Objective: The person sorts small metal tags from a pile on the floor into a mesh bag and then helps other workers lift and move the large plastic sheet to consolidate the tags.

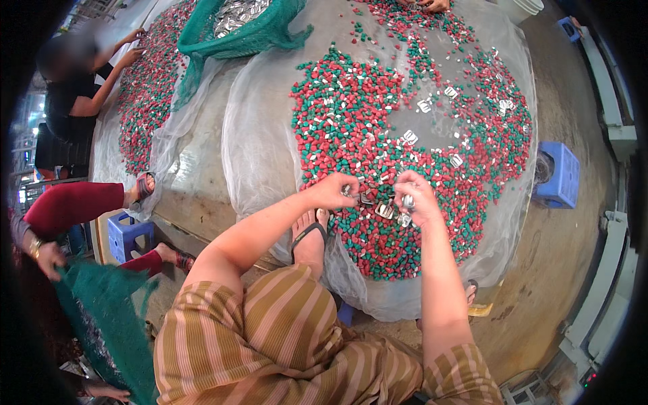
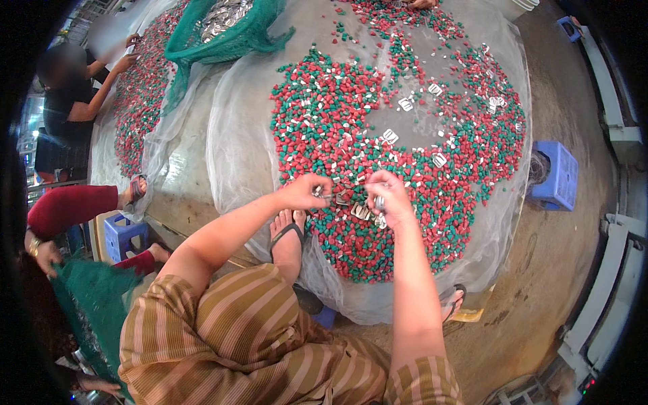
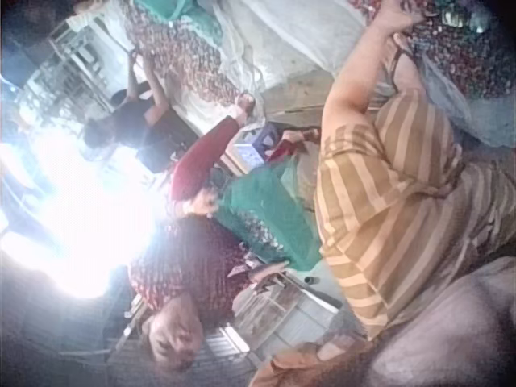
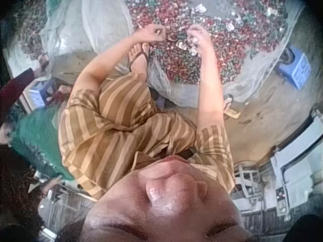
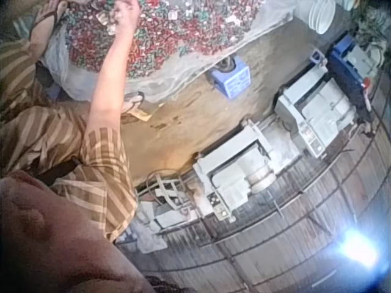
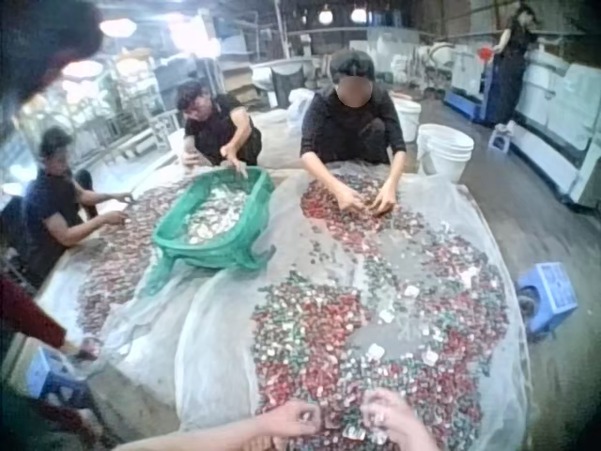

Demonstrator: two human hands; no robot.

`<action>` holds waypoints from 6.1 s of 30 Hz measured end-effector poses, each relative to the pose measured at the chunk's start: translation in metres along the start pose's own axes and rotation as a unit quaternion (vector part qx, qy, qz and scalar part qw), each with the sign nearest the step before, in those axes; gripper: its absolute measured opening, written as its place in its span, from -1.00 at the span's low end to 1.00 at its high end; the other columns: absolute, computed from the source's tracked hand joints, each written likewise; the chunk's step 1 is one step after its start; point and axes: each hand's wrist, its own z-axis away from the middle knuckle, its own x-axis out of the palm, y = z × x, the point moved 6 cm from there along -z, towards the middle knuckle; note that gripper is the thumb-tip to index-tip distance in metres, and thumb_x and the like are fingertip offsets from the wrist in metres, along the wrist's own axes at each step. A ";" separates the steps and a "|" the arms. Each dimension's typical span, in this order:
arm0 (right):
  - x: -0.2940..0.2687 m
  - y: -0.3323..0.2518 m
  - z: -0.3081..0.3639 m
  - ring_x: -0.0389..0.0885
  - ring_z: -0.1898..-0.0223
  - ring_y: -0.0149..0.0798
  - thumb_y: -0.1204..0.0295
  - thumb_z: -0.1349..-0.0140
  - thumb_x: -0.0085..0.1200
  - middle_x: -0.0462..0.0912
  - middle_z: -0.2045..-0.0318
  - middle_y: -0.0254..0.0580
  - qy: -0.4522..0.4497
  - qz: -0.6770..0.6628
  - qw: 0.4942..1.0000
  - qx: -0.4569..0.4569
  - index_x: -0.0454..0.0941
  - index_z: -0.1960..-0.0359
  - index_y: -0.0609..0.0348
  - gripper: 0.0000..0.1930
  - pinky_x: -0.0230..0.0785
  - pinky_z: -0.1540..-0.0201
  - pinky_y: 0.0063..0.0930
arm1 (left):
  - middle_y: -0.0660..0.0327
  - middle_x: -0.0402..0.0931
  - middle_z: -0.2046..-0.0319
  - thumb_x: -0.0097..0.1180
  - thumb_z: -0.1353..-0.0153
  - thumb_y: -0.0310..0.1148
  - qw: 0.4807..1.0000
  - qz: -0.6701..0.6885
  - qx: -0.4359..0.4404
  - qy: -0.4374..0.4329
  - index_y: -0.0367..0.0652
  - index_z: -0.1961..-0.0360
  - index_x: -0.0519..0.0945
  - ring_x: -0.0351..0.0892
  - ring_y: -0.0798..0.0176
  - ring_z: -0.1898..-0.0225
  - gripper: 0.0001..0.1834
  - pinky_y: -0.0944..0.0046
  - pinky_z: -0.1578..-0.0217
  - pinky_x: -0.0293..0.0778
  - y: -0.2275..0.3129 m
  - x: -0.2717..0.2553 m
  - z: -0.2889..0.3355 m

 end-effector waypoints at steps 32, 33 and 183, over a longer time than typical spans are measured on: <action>0.023 0.019 0.026 0.35 0.68 -0.29 0.38 -0.02 -0.04 0.45 0.58 -0.22 0.082 -0.307 0.947 0.037 0.36 0.50 0.02 -0.94 0.12 0.78 -0.53 | -0.17 0.08 -0.20 0.27 0.08 -0.02 0.683 0.419 -0.037 0.597 -0.25 -0.26 0.05 0.18 -0.17 -0.17 -0.02 -0.20 -0.10 0.16 -0.046 -0.415 0.009; 0.026 0.023 0.028 0.35 0.68 -0.29 0.39 -0.01 -0.03 0.44 0.57 -0.25 0.084 -0.320 0.942 0.050 0.35 0.50 0.01 -0.94 0.10 0.78 -0.55 | -0.16 0.03 -0.24 0.29 0.12 0.01 0.714 0.305 -0.066 0.627 -0.25 -0.28 0.02 0.13 -0.18 -0.21 0.04 -0.22 -0.13 0.10 -0.052 -0.428 0.009; -0.054 -0.026 0.024 0.54 0.20 -0.14 0.28 0.04 0.23 0.51 0.28 -0.29 0.170 0.593 0.778 -0.116 0.57 0.27 -0.05 -0.74 0.40 0.20 -0.24 | 0.17 0.58 0.36 -0.08 -0.13 -0.34 0.847 -0.530 0.023 0.004 0.04 0.19 0.53 0.60 0.13 0.31 -0.77 0.11 0.33 0.50 0.034 0.007 -0.166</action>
